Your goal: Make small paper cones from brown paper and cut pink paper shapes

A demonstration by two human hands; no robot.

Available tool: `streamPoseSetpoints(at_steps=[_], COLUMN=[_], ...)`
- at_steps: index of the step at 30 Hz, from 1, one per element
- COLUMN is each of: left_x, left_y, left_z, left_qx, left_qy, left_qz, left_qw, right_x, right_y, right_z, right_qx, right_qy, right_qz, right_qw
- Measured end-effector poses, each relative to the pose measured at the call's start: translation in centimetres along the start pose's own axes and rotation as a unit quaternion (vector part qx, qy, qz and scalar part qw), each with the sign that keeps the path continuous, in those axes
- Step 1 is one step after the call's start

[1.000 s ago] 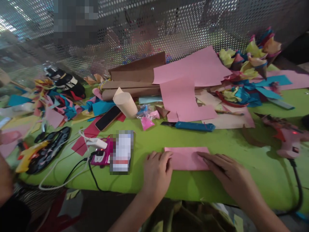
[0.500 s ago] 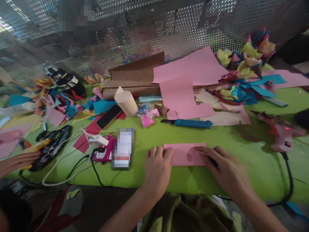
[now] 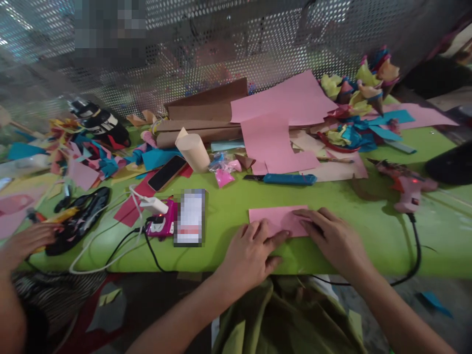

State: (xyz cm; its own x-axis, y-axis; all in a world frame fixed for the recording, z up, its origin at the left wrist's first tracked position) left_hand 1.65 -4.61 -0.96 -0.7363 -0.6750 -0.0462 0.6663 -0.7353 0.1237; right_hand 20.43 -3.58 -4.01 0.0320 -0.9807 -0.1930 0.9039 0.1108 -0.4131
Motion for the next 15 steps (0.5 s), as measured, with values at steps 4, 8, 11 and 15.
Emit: streamPoseSetpoints(at_steps=[4,8,11,15], left_x=[0.1,0.1,0.3,0.8], left_y=[0.2,-0.1,-0.1,-0.1], left_z=[-0.4,-1.1,-1.4,-1.1], left_qx=[-0.017,-0.025,-0.028,-0.029], left_qy=[0.015,0.004,-0.001,0.008], left_qz=[-0.001,-0.009,-0.004,0.011], left_qw=[1.000,1.000,1.000,0.999], right_x=[0.6,3.1,5.2,6.5], right_y=[-0.7,-4.4,-7.1,-6.5], right_z=[1.6,1.9,-0.2,-1.4], right_qx=[-0.018,0.013,0.011,0.059], right_qy=[0.069,0.088,0.008,-0.005], right_qz=[0.021,0.111,0.186,0.170], right_qw=[0.997,0.990,0.982,0.984])
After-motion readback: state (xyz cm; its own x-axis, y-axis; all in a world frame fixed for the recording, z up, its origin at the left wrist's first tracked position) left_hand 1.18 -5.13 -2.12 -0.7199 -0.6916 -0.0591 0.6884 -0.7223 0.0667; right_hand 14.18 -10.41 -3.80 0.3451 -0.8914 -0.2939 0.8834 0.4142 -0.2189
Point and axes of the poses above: each hand's wrist, its own x-axis away from the middle knuckle, its own z-axis out of the back of the hand, y = z × x, the point moved 6 cm from there along -x, towards the middle knuckle, and after that the axes turned 1 degree about -z, right-handed, at the moved point
